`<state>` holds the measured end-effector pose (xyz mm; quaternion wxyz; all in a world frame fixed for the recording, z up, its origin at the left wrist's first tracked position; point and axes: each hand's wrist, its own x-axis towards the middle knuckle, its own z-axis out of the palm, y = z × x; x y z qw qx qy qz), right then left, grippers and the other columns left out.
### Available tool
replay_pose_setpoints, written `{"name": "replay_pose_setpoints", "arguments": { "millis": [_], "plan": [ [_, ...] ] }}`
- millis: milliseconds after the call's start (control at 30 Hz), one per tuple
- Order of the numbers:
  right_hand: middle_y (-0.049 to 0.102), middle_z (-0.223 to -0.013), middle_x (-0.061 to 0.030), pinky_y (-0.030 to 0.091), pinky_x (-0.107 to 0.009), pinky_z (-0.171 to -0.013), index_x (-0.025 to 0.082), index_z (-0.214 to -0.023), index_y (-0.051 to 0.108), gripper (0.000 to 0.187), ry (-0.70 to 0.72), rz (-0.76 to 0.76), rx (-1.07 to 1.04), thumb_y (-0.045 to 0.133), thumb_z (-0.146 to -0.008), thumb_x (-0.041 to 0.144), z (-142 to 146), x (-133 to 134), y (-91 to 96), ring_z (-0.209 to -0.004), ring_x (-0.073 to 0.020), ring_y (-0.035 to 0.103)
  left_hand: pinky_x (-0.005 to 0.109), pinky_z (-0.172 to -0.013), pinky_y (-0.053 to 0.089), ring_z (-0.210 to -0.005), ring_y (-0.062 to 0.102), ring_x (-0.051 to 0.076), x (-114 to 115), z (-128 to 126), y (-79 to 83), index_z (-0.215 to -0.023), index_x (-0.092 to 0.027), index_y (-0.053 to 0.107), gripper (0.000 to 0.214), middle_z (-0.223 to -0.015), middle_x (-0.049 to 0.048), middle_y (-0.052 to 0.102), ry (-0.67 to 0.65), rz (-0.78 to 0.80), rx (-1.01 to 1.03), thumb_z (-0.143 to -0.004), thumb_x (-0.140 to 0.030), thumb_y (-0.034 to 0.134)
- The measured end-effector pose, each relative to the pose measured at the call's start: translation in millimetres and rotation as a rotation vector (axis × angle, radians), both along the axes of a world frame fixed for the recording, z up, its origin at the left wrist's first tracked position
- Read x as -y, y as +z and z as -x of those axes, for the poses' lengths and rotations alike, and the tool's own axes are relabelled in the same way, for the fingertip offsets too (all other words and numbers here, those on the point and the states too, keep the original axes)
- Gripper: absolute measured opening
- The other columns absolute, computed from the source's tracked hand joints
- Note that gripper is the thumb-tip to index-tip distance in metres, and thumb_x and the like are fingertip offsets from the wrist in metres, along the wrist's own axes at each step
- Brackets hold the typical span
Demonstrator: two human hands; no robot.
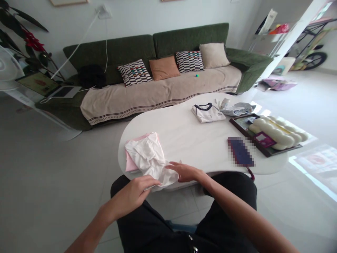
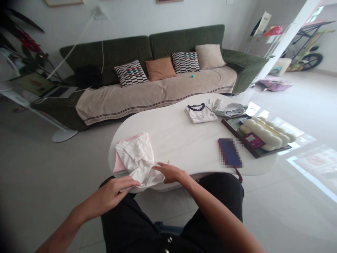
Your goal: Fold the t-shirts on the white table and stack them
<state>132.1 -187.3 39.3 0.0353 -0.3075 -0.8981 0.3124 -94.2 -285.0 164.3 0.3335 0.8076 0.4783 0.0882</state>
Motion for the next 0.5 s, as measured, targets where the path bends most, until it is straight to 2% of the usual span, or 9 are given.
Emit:
{"name": "replay_pose_setpoints", "arguments": {
  "millis": [67, 133, 200, 267, 333, 400, 500],
  "plan": [
    [0.057, -0.108, -0.0064, 0.042, -0.024, -0.074, 0.023, -0.111, 0.055, 0.053, -0.055, 0.016, 0.079, 0.062, -0.06, 0.013, 4, 11, -17.4, -0.089, -0.018, 0.058, 0.023, -0.086, 0.04, -0.095, 0.055, 0.014, 1, -3, 1.7, -0.106, -0.022, 0.059, 0.034, -0.102, 0.003, 0.06, 0.027, -0.019, -0.012, -0.082, -0.014, 0.035],
    [0.062, -0.091, -0.0066, 0.043, -0.025, -0.069, 0.019, -0.093, 0.062, 0.026, -0.179, -0.01, 0.079, 0.055, -0.068, 0.015, 2, 17, -29.5, -0.079, -0.0183, 0.06, 0.022, -0.083, 0.041, -0.091, 0.054, 0.014, 3, 1, 2.7, -0.105, -0.021, 0.058, 0.034, -0.098, 0.0038, 0.058, 0.05, -0.011, -0.037, -0.085, -0.017, 0.032],
    [0.063, -0.085, -0.0066, 0.042, -0.024, -0.069, 0.017, -0.087, 0.062, 0.023, -0.294, -0.044, 0.053, 0.044, -0.074, 0.01, -6, 17, -31.9, -0.078, -0.0173, 0.06, 0.023, -0.081, 0.041, -0.088, 0.053, 0.014, 3, 8, 0.7, -0.107, -0.021, 0.057, 0.031, -0.096, 0.0038, 0.055, 0.057, 0.016, -0.075, -0.086, -0.025, 0.036],
    [0.062, -0.088, -0.0066, 0.042, -0.023, -0.072, 0.017, -0.092, 0.06, 0.031, -0.384, -0.079, 0.018, 0.038, -0.074, 0.005, -19, 10, -20.7, -0.083, -0.0162, 0.059, 0.023, -0.079, 0.041, -0.086, 0.053, 0.014, -2, 16, -4.0, -0.111, -0.022, 0.056, 0.032, -0.095, 0.0033, 0.053, 0.043, 0.047, -0.119, -0.082, -0.032, 0.045],
    [0.062, -0.093, -0.0063, 0.041, -0.023, -0.075, 0.017, -0.098, 0.058, 0.036, -0.451, -0.14, -0.05, 0.035, -0.074, 0.002, -34, -5, 5.9, -0.087, -0.015, 0.058, 0.022, -0.077, 0.041, -0.084, 0.053, 0.014, -15, 26, -7.5, -0.107, -0.022, 0.058, 0.031, -0.091, 0.0032, 0.051, 0.019, 0.045, -0.151, -0.081, -0.034, 0.047],
    [0.062, -0.094, -0.0052, 0.041, -0.023, -0.076, 0.017, -0.099, 0.058, 0.037, -0.499, -0.268, -0.177, 0.036, -0.074, 0.002, -51, -24, 46.3, -0.086, -0.0142, 0.058, 0.022, -0.075, 0.041, -0.08, 0.052, 0.014, -37, 37, -3.6, -0.094, -0.019, 0.063, 0.028, -0.087, 0.0033, 0.051, 0.023, -0.013, -0.177, -0.082, -0.037, 0.043],
    [0.064, -0.086, -0.0023, 0.043, -0.024, -0.071, 0.016, -0.096, 0.061, 0.034, -0.556, -0.565, -0.335, 0.042, -0.072, 0.002, -73, -45, 120.8, -0.077, -0.0139, 0.059, 0.022, -0.073, 0.041, -0.078, 0.052, 0.015, -70, 56, 24.8, -0.078, -0.018, 0.064, 0.035, -0.087, 0.0023, 0.052, 0.141, -0.196, -0.212, -0.078, -0.049, 0.046]
  ]
}}
